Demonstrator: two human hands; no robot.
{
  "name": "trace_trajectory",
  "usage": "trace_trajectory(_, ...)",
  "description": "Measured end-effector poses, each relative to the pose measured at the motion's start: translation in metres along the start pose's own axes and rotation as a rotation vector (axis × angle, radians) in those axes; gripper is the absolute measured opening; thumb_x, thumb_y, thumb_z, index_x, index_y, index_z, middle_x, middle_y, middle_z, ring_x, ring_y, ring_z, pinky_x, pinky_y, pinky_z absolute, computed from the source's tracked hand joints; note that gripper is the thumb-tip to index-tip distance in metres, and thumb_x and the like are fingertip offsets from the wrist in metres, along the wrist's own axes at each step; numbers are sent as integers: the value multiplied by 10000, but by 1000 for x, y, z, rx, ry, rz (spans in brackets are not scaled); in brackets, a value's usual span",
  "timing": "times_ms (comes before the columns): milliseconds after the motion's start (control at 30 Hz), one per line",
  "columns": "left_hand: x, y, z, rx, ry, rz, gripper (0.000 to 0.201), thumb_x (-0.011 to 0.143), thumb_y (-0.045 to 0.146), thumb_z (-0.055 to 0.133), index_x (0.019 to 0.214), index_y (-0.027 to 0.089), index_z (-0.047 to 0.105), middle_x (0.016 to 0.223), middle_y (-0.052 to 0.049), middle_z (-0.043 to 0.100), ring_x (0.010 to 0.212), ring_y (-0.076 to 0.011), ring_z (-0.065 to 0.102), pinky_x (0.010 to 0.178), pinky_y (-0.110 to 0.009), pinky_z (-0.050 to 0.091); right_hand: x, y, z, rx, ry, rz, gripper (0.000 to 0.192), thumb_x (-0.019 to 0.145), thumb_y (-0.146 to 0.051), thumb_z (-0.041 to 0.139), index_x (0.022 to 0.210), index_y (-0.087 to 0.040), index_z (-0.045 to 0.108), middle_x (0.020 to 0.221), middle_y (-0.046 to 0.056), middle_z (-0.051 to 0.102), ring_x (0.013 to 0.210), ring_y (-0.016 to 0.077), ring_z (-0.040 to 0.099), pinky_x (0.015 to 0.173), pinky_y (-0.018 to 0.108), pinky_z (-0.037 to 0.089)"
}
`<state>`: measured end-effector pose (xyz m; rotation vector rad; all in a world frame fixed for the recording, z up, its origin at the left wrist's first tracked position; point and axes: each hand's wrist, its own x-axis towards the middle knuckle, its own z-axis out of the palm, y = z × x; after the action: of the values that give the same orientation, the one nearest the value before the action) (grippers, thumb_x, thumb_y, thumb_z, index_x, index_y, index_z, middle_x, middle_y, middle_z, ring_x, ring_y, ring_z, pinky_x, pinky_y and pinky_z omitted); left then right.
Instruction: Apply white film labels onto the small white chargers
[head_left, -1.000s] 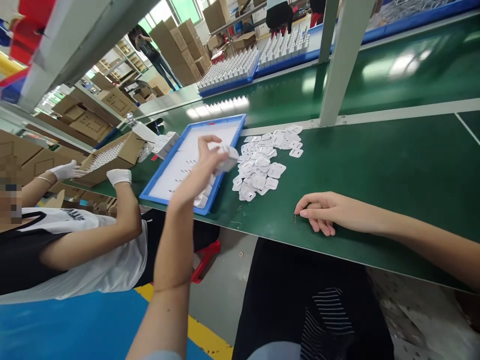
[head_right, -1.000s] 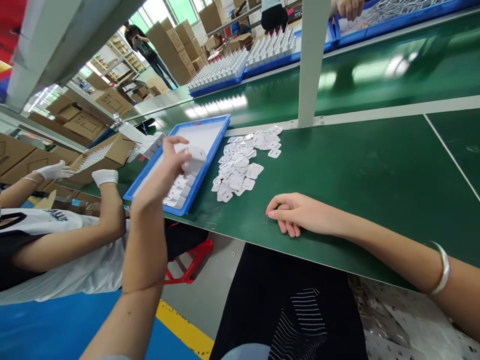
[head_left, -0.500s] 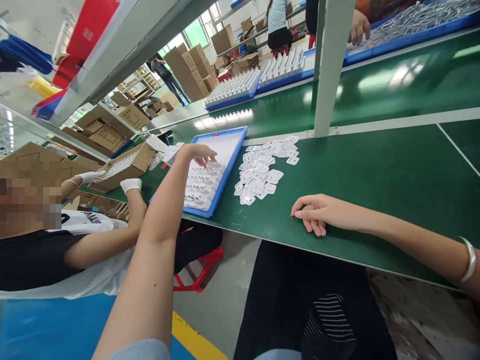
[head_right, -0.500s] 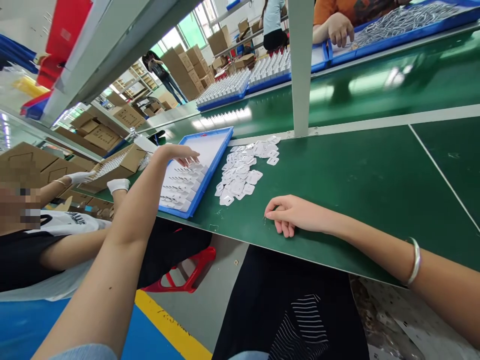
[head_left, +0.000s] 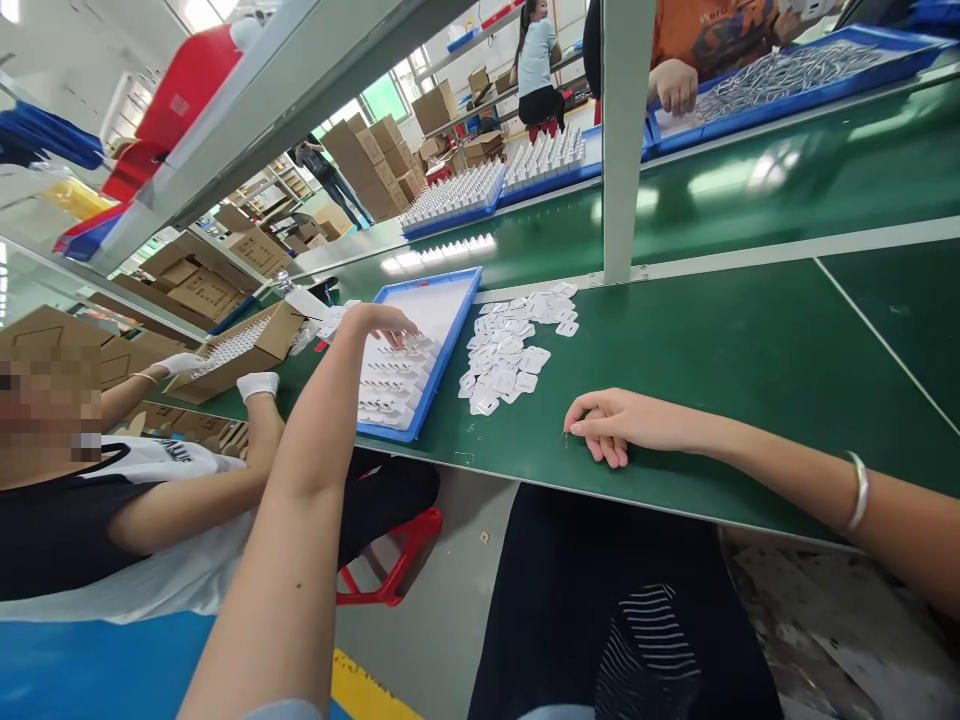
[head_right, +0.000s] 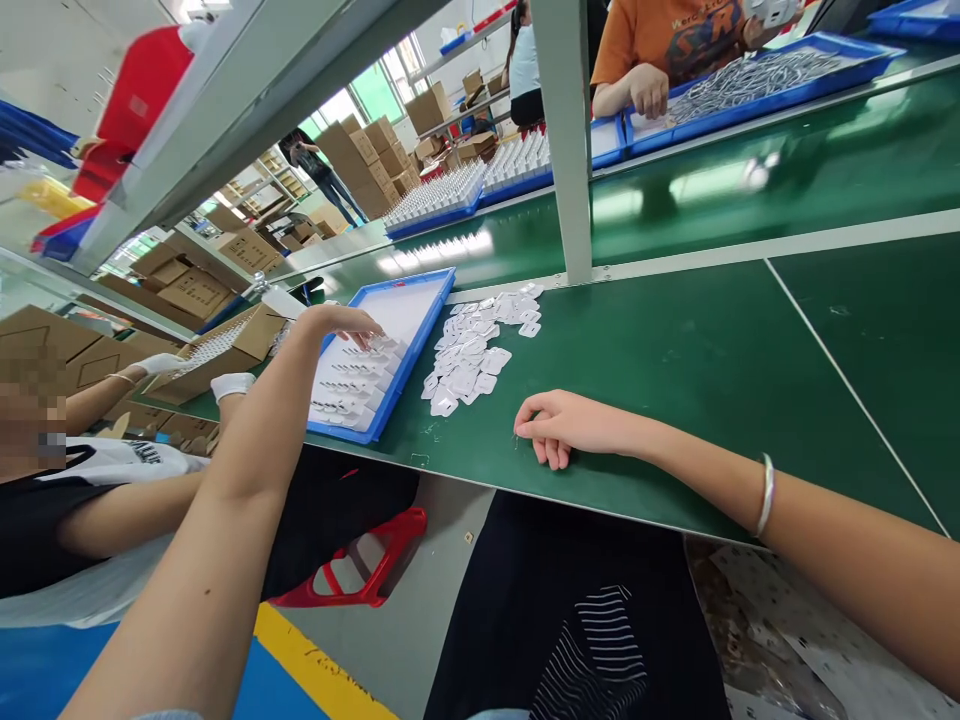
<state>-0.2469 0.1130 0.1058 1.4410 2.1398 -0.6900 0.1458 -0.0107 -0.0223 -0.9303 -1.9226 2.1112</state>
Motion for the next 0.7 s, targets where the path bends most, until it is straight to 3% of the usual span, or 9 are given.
trace_trajectory(100, 8, 3, 0, -5, -19, -68, 582, 774, 485, 631, 1265, 173, 644, 1048, -169, 769, 1150, -353, 673, 1081, -492, 441, 0, 1, 0, -8, 6, -1, 260, 945, -383, 571, 997, -128, 576, 649, 13, 667, 482, 94, 596, 479, 205, 475)
trace_trajectory(333, 18, 14, 0, 0, -23, -163, 481, 772, 442, 727, 1171, 177, 679, 917, -173, 764, 1043, -358, 704, 889, -443, 555, 1, 1, 0, -7, -8, -25, 317, 916, -452, 612, 992, -147, 569, 652, 9, 673, 495, 100, 612, 490, 206, 487)
trace_trajectory(500, 11, 16, 0, 37, -10, -218, 391, 941, 421, 600, 1228, 155, 598, 1162, -107, 668, 1037, -227, 666, 895, -434, 568, 1, -2, 2, -17, -5, -18, 300, 918, -429, 612, 995, -143, 567, 650, 12, 674, 487, 97, 610, 490, 204, 493)
trace_trajectory(700, -6, 14, 4, 0, 17, -150, 338, 949, 362, 602, 1231, 174, 594, 1241, -100, 622, 1075, -217, 640, 904, -412, 569, 1, -3, 2, -31, -10, -27, 338, 904, -467, 623, 1001, -148, 565, 654, 9, 672, 496, 99, 615, 492, 200, 493)
